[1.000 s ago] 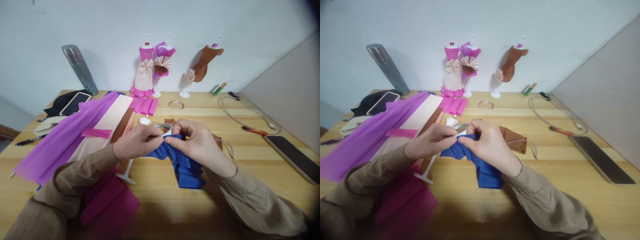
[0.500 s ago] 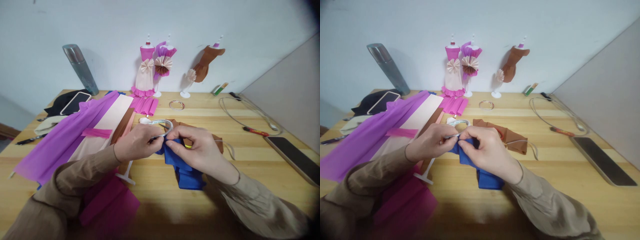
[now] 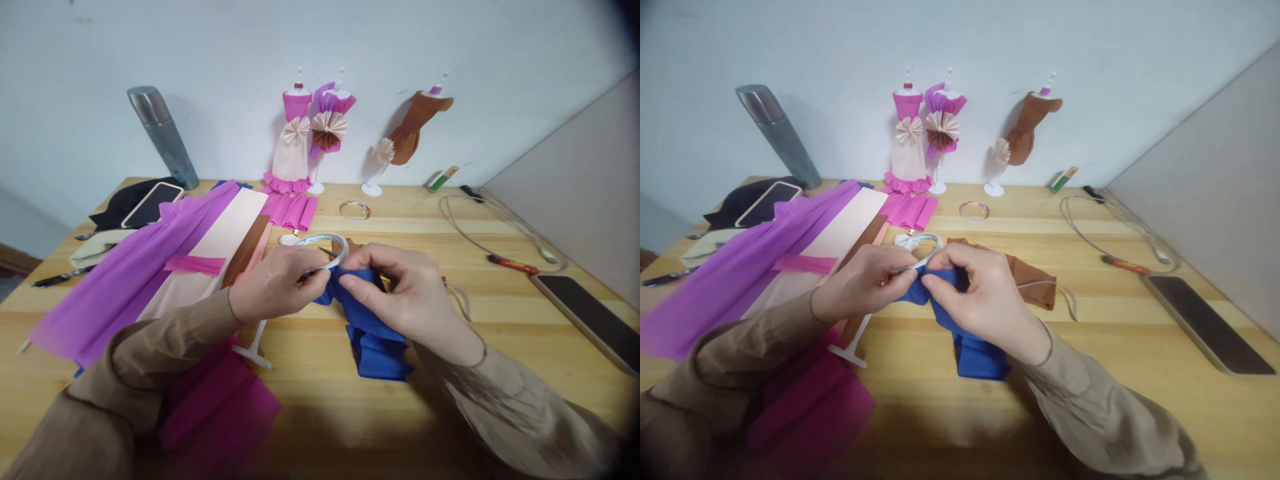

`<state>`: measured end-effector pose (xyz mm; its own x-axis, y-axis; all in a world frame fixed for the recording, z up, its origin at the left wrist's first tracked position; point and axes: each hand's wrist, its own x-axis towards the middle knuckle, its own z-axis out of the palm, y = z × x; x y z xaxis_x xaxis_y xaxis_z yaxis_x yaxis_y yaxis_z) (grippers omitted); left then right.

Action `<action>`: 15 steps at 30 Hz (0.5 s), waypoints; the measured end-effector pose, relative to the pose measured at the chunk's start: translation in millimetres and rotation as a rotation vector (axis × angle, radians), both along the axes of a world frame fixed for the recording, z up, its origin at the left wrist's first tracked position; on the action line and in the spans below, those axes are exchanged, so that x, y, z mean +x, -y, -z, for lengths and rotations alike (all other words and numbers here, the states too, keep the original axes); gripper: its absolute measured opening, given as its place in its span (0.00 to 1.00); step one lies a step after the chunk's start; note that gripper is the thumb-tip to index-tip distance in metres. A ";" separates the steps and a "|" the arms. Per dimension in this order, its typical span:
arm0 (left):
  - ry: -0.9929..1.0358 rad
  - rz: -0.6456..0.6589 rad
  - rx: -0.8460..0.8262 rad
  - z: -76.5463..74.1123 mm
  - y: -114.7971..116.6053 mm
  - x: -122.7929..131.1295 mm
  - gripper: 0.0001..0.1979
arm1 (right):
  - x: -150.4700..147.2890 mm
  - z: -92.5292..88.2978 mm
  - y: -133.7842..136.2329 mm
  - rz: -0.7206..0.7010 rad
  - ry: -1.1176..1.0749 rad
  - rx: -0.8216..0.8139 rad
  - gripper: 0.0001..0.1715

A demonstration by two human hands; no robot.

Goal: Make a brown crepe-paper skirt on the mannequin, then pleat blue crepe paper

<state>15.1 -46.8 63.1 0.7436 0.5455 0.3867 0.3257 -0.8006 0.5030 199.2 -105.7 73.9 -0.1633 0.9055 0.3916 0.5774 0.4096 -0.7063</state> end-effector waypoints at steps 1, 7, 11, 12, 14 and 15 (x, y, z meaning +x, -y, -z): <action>-0.001 0.000 0.001 0.0 0.0 0.0 0.14 | 0.1 0.2 -0.3 0.018 0.004 0.009 0.05; -0.003 0.005 0.006 0.8 0.5 0.7 0.14 | -1.1 2.4 -0.1 -0.038 0.042 0.011 0.07; 0.012 0.012 0.014 1.0 1.0 1.2 0.15 | -0.7 3.4 0.5 -0.014 0.022 0.000 0.06; 0.015 0.014 0.014 1.0 1.1 1.2 0.15 | -0.4 3.8 0.4 0.005 0.021 -0.002 0.06; 0.014 0.018 0.014 0.9 1.3 1.1 0.15 | 0.2 5.1 -0.4 0.035 0.024 0.012 0.06; 0.013 0.020 0.016 0.9 1.4 1.0 0.15 | 0.4 5.9 -1.1 0.043 0.025 0.026 0.06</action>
